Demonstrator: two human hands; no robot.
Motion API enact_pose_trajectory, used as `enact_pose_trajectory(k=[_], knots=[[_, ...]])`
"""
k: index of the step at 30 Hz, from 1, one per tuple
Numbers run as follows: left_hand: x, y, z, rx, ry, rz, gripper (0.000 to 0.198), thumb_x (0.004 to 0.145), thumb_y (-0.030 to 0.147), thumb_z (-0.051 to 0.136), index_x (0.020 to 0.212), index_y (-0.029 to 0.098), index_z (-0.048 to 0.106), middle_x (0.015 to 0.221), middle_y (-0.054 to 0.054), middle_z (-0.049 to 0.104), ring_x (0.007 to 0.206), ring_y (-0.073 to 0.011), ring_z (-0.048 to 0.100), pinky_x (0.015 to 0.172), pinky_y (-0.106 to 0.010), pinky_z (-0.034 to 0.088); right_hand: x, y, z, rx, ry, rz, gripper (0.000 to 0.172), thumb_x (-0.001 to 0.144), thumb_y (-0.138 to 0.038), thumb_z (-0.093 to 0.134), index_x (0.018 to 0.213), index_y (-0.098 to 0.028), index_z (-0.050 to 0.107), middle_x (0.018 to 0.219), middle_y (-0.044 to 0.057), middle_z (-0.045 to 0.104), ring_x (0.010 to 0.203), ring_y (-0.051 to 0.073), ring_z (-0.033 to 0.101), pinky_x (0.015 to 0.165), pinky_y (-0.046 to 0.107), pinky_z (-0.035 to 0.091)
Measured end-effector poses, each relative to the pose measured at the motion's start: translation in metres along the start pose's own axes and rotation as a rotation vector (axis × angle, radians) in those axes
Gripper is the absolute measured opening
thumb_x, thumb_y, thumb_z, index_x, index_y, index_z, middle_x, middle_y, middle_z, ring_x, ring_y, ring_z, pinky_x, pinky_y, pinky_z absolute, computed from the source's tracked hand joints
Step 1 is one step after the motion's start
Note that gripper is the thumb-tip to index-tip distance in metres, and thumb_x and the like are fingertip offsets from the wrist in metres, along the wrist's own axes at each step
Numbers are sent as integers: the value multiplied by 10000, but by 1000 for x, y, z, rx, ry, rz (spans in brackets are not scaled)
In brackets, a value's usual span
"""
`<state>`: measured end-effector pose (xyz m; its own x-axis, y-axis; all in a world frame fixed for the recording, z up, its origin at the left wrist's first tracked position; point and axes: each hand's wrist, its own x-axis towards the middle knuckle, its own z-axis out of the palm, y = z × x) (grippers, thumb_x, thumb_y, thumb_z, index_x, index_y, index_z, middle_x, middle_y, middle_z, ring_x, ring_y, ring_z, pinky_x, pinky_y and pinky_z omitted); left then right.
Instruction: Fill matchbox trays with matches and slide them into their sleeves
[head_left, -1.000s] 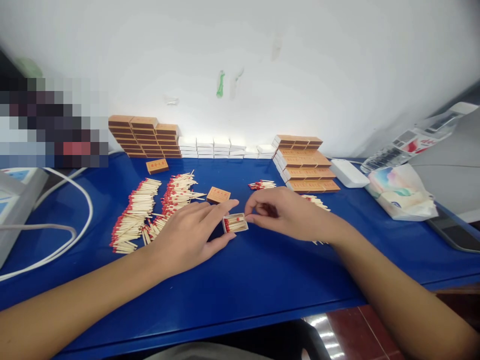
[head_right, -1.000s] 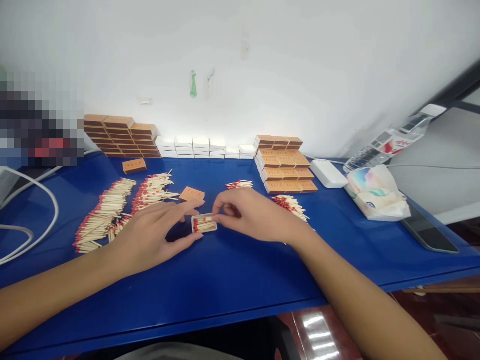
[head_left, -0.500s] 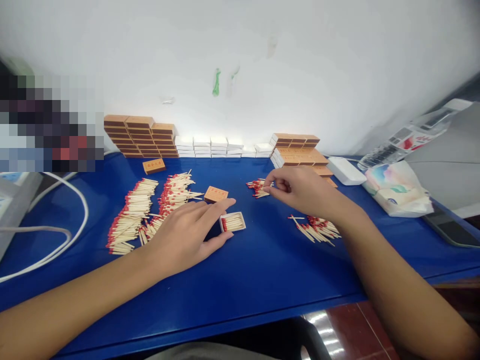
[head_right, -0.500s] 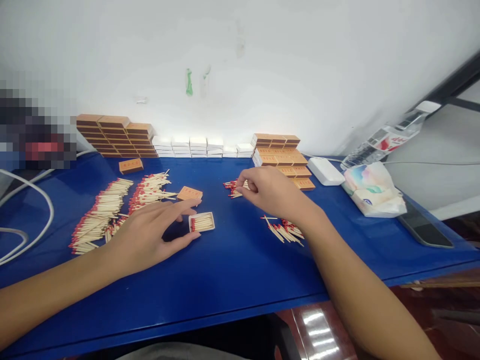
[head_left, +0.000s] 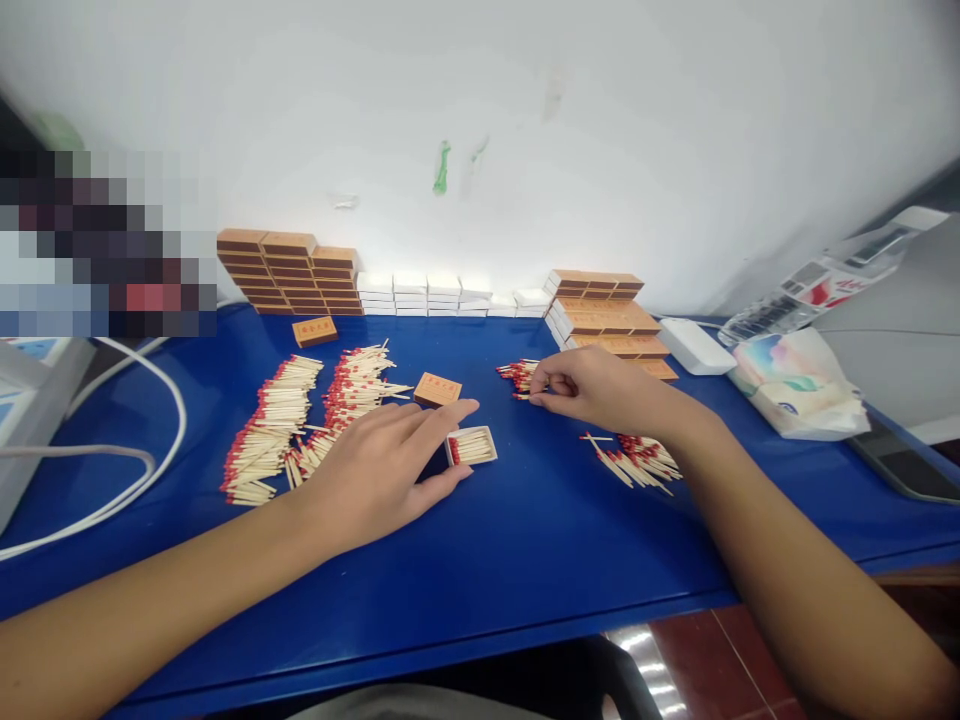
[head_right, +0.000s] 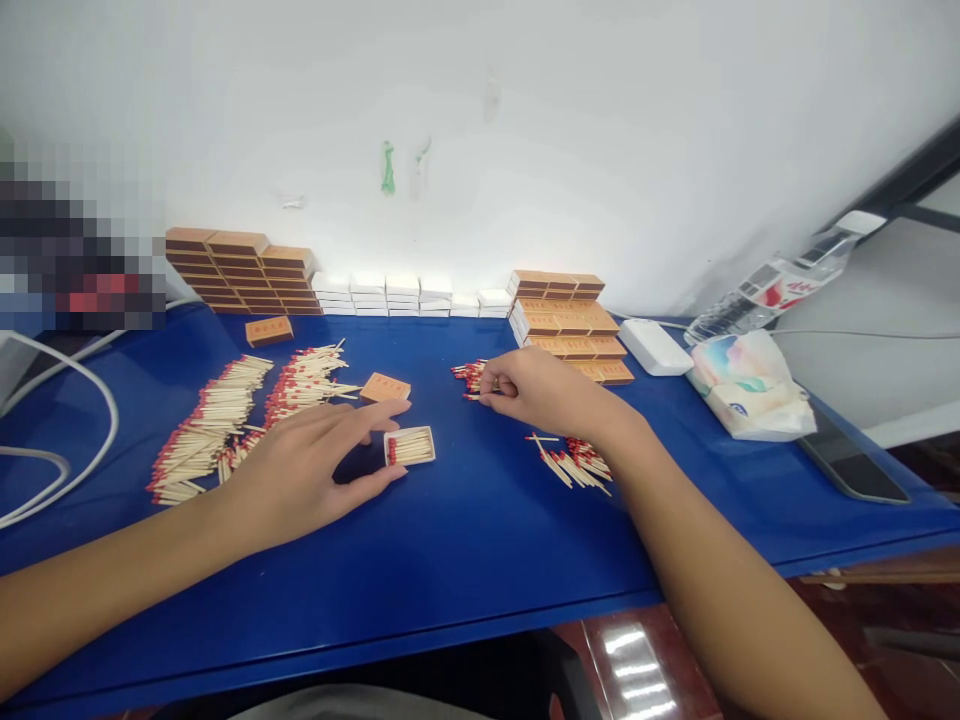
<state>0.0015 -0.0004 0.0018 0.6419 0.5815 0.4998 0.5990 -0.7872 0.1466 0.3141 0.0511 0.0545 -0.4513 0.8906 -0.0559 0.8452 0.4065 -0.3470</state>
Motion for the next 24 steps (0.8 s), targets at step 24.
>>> enact_pose_trajectory(k=[24], knots=[[0, -1, 0, 2, -6, -7, 554, 1047, 389, 698, 1542, 264, 481, 1173, -57, 821, 998, -257, 796, 899, -408, 632, 0, 3, -2, -25, -66, -13, 180, 936, -324, 611, 880, -218, 746, 649, -7, 580, 576, 160, 485, 589, 312, 336]])
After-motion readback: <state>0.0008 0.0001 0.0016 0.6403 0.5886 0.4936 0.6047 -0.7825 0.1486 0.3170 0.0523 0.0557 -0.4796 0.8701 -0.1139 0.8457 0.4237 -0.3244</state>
